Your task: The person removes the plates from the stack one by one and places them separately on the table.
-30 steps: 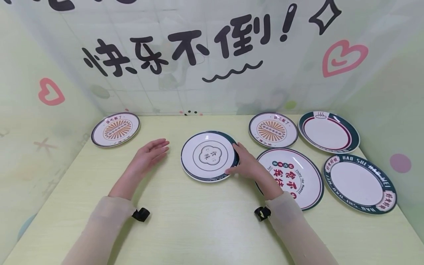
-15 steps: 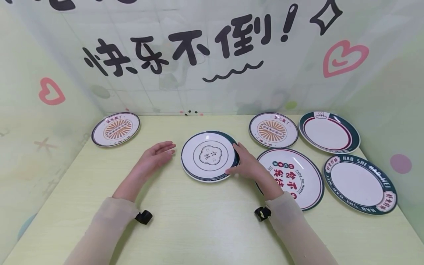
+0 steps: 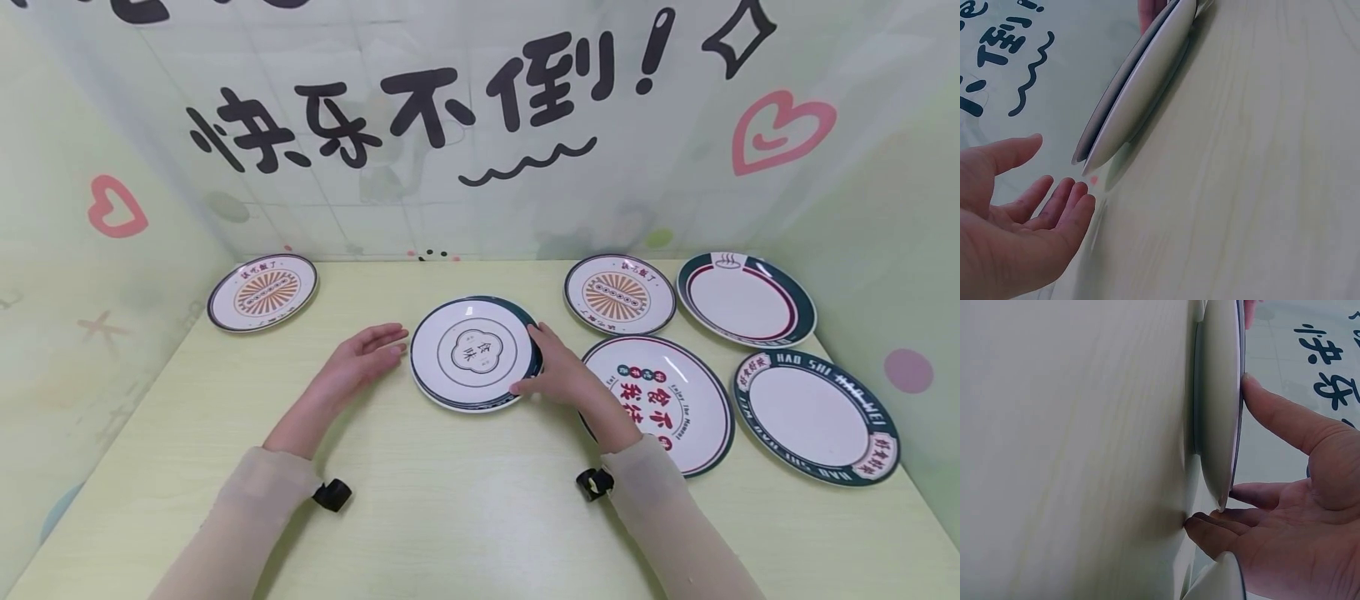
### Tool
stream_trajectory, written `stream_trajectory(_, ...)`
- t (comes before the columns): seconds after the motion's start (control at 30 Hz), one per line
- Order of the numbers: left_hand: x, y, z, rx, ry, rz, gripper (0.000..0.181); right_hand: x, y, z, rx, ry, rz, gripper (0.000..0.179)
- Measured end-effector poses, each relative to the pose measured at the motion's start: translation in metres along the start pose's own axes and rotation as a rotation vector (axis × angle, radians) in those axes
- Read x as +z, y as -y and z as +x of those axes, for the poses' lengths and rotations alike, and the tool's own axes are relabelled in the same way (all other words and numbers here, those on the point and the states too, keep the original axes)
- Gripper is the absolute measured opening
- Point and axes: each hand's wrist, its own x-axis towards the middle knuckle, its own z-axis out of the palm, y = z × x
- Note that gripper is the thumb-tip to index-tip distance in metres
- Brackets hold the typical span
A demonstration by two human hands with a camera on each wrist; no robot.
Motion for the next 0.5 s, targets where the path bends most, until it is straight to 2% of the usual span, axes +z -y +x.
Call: stream_trajectory(0.5, 0.0099, 0.0026, 0.0035, -0.022, -0.005, -0.037, 0.056, -0.0002, -0.0013, -0.0006, -0.017, -0.002, 0.005, 0.099)
